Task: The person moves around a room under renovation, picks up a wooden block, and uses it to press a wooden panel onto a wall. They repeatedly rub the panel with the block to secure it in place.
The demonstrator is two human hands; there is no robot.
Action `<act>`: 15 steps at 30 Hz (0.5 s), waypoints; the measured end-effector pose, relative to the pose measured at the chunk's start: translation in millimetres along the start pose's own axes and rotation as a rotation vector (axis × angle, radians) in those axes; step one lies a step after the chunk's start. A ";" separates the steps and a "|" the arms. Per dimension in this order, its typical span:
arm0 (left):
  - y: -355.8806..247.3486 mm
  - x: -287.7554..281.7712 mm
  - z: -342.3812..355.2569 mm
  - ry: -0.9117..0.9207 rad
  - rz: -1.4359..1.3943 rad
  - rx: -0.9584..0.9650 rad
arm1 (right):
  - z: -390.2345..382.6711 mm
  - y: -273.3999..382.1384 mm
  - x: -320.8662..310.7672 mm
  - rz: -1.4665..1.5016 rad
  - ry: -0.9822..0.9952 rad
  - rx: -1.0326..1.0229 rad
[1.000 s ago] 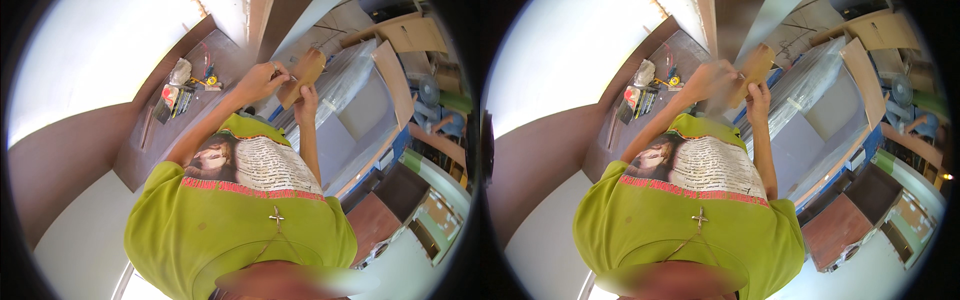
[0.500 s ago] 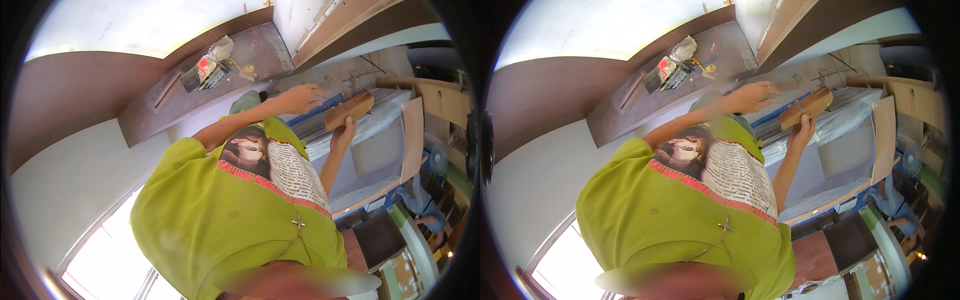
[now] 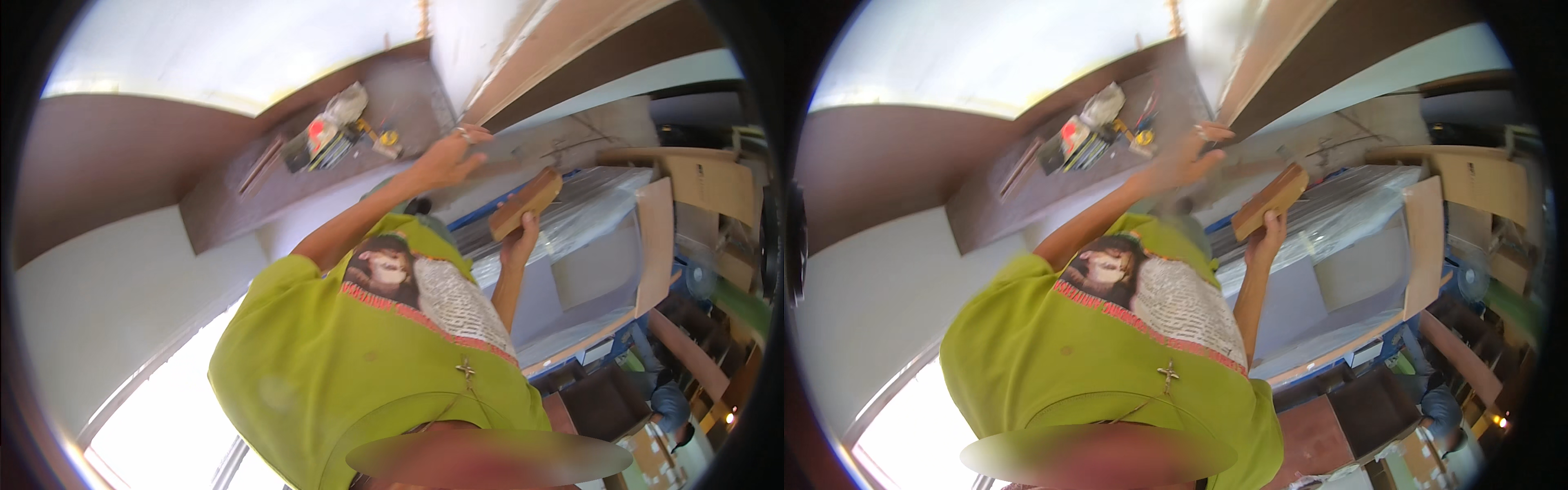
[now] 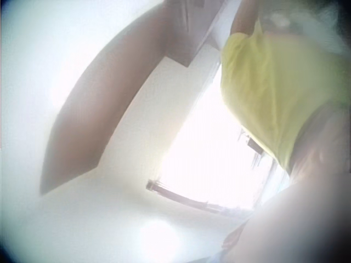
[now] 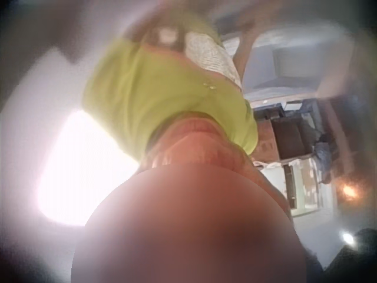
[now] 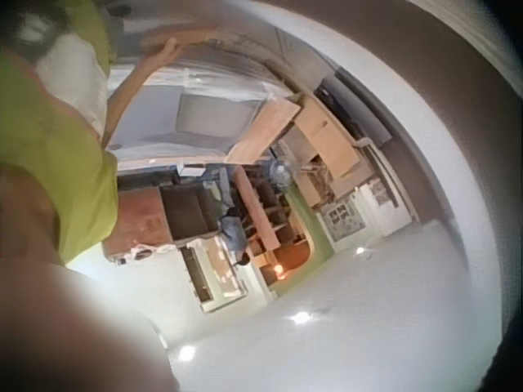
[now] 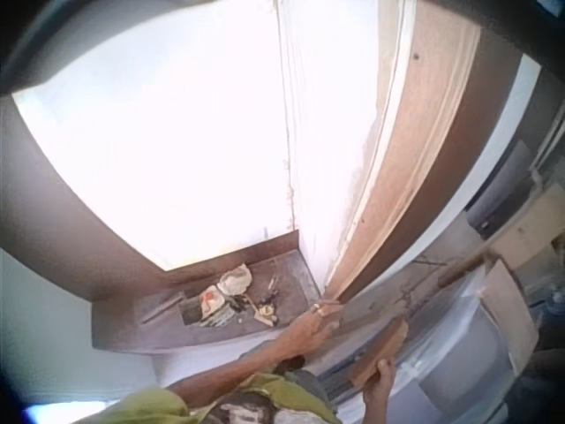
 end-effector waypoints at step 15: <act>-294.8 -146.1 203.8 -0.655 0.136 0.900 | 59.5 45.5 17.6 0.219 -0.056 -0.218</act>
Point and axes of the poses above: each hand's wrist, its own z-axis towards the middle knuckle, its own x-axis out of the palm, y = z × x, the point moved 5 cm from there along z, towards the middle knuckle, and after that the axes turned 3 degrees about -x, right-handed, at the moved point
